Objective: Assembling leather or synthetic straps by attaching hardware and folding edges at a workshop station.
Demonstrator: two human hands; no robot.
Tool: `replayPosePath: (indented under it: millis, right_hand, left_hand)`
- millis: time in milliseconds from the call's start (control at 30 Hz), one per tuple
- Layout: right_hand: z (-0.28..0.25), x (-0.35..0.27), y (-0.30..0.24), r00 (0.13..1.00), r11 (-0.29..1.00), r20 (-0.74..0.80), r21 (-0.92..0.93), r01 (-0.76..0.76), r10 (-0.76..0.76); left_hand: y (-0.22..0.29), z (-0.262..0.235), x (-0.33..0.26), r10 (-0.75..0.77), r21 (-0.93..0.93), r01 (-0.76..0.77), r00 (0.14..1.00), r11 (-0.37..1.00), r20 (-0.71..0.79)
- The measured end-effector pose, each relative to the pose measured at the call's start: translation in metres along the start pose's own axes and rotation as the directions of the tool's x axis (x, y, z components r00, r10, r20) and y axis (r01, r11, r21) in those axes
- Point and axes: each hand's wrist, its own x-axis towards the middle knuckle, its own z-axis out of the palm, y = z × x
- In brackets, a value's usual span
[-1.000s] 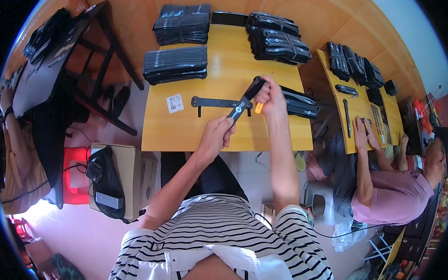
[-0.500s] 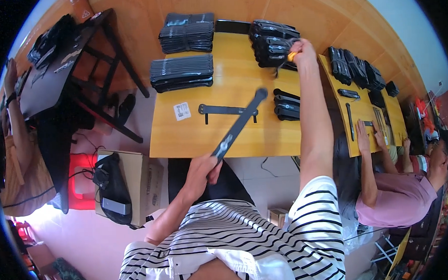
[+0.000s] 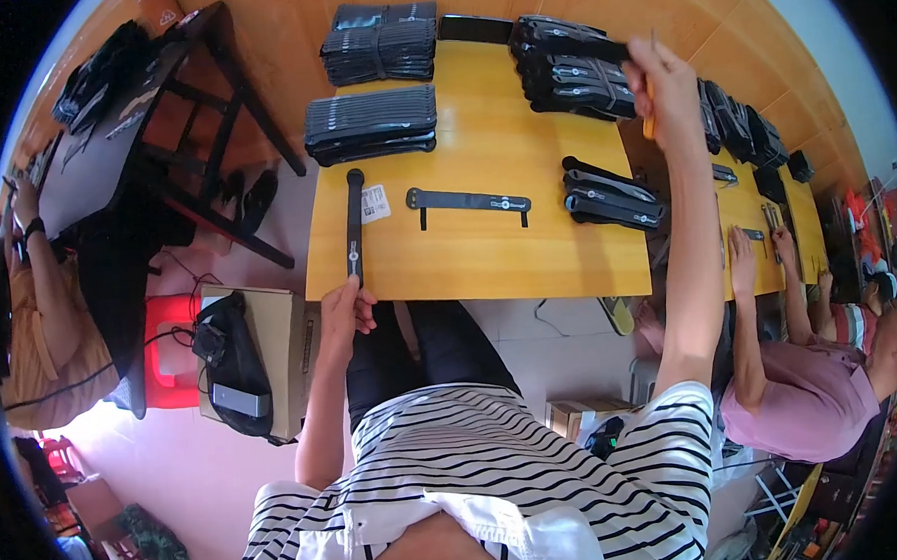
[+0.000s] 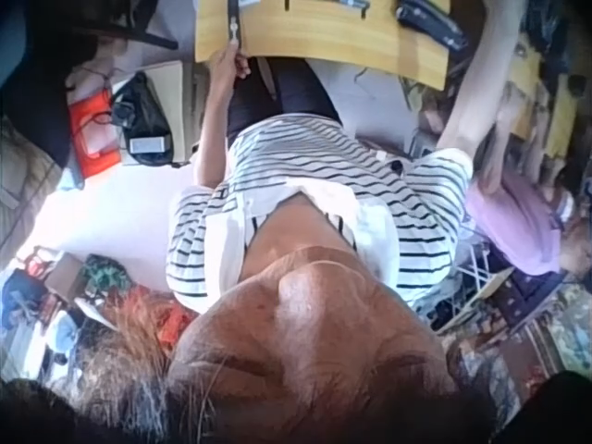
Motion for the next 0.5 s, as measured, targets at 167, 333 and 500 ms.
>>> replayPosePath:
  millis: [167, 333, 500]
  right_hand:
    - [0.000, -0.060, 0.021, 0.998, 0.974, 0.033, -0.220, 0.058, -0.052]
    - [0.024, -0.123, 0.038, 0.993, 0.977, 0.119, -0.206, 0.049, -0.025]
    - [0.049, -0.173, 0.069, 0.877, 0.982, 0.480, -0.149, 0.115, -0.030]
  left_hand:
    - [0.000, -0.008, -0.008, -0.212, 0.203, 0.221, 0.975, 0.954, -0.066]
    - [0.021, 0.011, -0.022, -0.271, 0.208, 0.197, 0.860, 0.958, 0.432]
    - [0.023, 0.070, -0.015, 0.142, -0.391, 0.137, 0.783, 0.910, 0.605]
